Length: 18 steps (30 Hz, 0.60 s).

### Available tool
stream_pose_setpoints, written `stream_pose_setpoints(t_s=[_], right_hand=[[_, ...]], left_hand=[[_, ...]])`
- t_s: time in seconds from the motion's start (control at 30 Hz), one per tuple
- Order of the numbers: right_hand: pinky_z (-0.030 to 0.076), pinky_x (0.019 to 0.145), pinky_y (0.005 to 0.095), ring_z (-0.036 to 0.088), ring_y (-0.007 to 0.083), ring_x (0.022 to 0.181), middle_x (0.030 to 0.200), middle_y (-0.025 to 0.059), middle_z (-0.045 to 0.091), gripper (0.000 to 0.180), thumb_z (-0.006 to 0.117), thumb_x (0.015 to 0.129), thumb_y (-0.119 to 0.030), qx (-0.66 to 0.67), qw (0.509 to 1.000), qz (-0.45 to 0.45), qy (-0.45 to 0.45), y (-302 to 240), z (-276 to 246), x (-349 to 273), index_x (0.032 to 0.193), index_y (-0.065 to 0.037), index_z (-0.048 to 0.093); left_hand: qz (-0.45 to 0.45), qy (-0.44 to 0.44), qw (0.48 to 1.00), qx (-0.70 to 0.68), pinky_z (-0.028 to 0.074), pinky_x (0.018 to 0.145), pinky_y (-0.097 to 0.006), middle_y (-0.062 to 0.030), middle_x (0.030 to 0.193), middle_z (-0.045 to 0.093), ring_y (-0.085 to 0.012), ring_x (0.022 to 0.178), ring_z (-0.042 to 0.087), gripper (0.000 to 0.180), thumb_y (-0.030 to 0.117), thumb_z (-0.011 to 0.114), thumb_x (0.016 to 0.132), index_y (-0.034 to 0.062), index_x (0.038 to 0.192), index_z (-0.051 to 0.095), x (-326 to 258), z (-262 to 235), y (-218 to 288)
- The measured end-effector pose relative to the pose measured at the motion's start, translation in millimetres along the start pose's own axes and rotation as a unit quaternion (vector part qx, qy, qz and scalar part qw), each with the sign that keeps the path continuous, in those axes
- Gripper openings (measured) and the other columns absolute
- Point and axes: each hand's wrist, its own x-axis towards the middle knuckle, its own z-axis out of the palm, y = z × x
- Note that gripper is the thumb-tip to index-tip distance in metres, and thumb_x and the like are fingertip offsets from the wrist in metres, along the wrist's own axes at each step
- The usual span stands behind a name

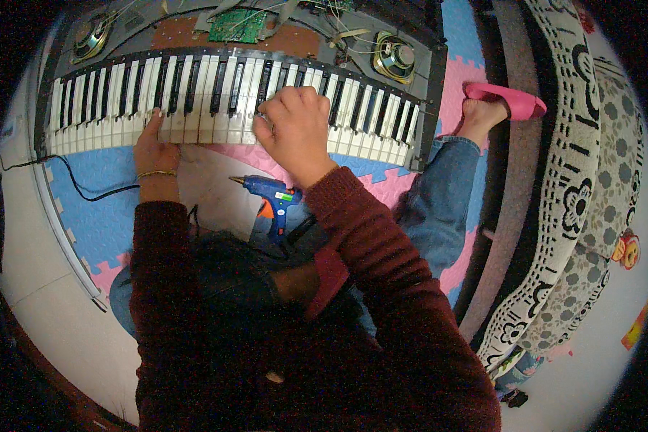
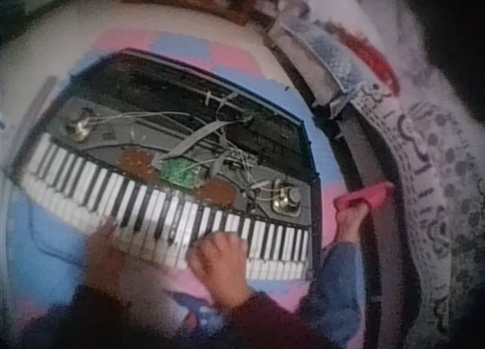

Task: The person sits on a foam mat and uses a hot glue gun to apply glue to the white keys of a disassembled electronic keyboard. They repeatedly press and hold the keys to secure them while the glue sets.

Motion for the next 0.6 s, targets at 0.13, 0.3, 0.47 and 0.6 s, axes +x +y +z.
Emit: stream_pose_setpoints(t_s=[0.13,0.3,0.47,0.6], right_hand=[[0.037,0.078,0.0408,0.052,0.0276,0.091,0.090,0.0026,0.059,0.023,0.076,0.072,-0.021,0.018,1.000,0.007,-0.013,-4.3,-3.3,2.7,0.092,-0.015,0.068],[0.038,0.081,0.0405,0.052,0.0292,0.094,0.092,0.0052,0.061,0.021,0.074,0.076,-0.020,0.040,0.999,0.007,-0.035,-12.5,-8.4,4.8,0.095,-0.012,0.069],[0.039,0.082,0.0423,0.053,0.0318,0.094,0.097,0.0076,0.061,0.021,0.072,0.079,-0.019,0.074,0.994,-0.001,-0.074,-27.0,-17.2,-16.7,0.098,-0.010,0.068],[0.039,0.080,0.0428,0.053,0.0325,0.092,0.097,0.0091,0.060,0.023,0.074,0.076,-0.015,0.112,0.986,-0.007,-0.124,-42.8,-29.3,-53.9,0.097,-0.010,0.066]], left_hand=[[0.027,-0.030,0.997,0.070,0.056,0.088,-0.034,-0.0079,0.121,0.069,-0.0220,0.108,0.067,0.041,0.016,0.068,0.094,0.0036,0.132,0.061,4.8,-9.1,-4.9],[-0.054,0.053,0.997,-0.027,0.056,0.085,-0.035,-0.0096,0.118,0.069,-0.0216,0.102,0.068,0.042,0.019,0.073,0.091,-0.0005,0.127,0.061,-4.8,5.4,1.8],[-0.061,0.026,0.988,-0.137,0.057,0.082,-0.037,-0.0099,0.114,0.069,-0.0235,0.097,0.069,0.028,0.016,0.073,0.091,0.0011,0.113,0.068,-18.0,17.6,10.0],[0.124,0.001,0.990,0.072,0.056,0.087,-0.038,-0.0091,0.118,0.068,-0.0263,0.102,0.068,0.036,0.013,0.074,0.088,-0.0001,0.120,0.065,-17.5,13.1,9.5]])
